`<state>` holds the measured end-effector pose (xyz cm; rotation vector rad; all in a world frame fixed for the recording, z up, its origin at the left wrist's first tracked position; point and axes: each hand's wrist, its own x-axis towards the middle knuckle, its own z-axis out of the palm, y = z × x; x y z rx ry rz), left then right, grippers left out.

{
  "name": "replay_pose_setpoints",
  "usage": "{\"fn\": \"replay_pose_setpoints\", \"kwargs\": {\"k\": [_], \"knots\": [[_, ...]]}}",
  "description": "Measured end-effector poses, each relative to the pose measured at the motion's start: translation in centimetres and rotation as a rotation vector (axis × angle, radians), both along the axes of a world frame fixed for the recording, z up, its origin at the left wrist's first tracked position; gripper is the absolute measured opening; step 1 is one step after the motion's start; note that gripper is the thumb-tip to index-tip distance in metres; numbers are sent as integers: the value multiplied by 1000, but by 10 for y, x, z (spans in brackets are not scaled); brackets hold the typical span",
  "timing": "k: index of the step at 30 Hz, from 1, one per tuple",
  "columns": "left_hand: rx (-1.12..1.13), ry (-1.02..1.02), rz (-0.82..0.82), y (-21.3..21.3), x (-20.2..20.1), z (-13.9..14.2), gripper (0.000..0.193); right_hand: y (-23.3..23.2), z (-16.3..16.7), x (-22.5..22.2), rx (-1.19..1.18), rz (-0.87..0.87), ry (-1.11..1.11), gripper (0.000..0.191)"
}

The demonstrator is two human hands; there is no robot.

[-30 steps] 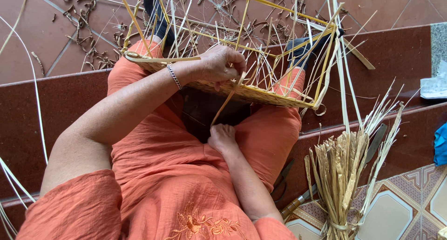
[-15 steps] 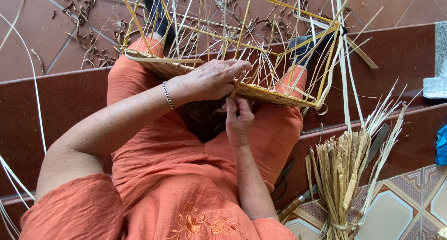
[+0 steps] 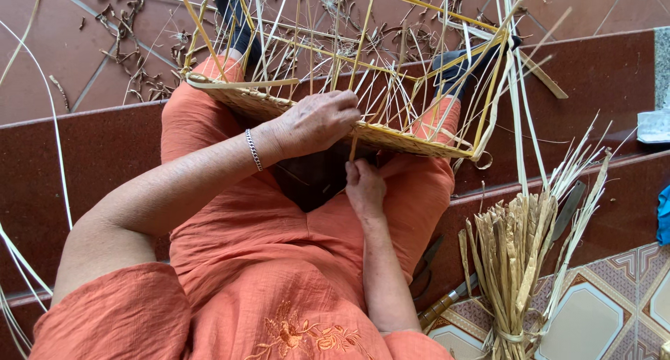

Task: The person weaves a rectangular basket by hand, threading flexible plant strips through a pre-formed frame. They repeatedly pull and tuck the strips to build up the basket wall, occasionally trimming excess material with scissors.

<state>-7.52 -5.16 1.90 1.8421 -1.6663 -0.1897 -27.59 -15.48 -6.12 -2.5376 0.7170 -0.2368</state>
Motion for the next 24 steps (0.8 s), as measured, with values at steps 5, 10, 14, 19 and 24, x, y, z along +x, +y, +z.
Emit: {"fn": "replay_pose_setpoints", "kwargs": {"k": [5, 10, 14, 19, 24], "knots": [[60, -102, 11, -4, -3, 0, 9, 14, -1, -8, 194, 122, 127, 28], [36, -6, 85, -7, -3, -2, 8, 14, 16, -27, 258, 181, 4, 25], [-53, 88, 179, -6, -7, -6, 14, 31, 47, -51, 412, 244, -251, 19], [-159, -143, 82, 2, -12, -9, 20, 43, 95, -79, 657, -7, -256, 9], [-245, -201, 5, 11, -9, -9, 29, 17, 136, -106, 1025, 27, -667, 14]]}}
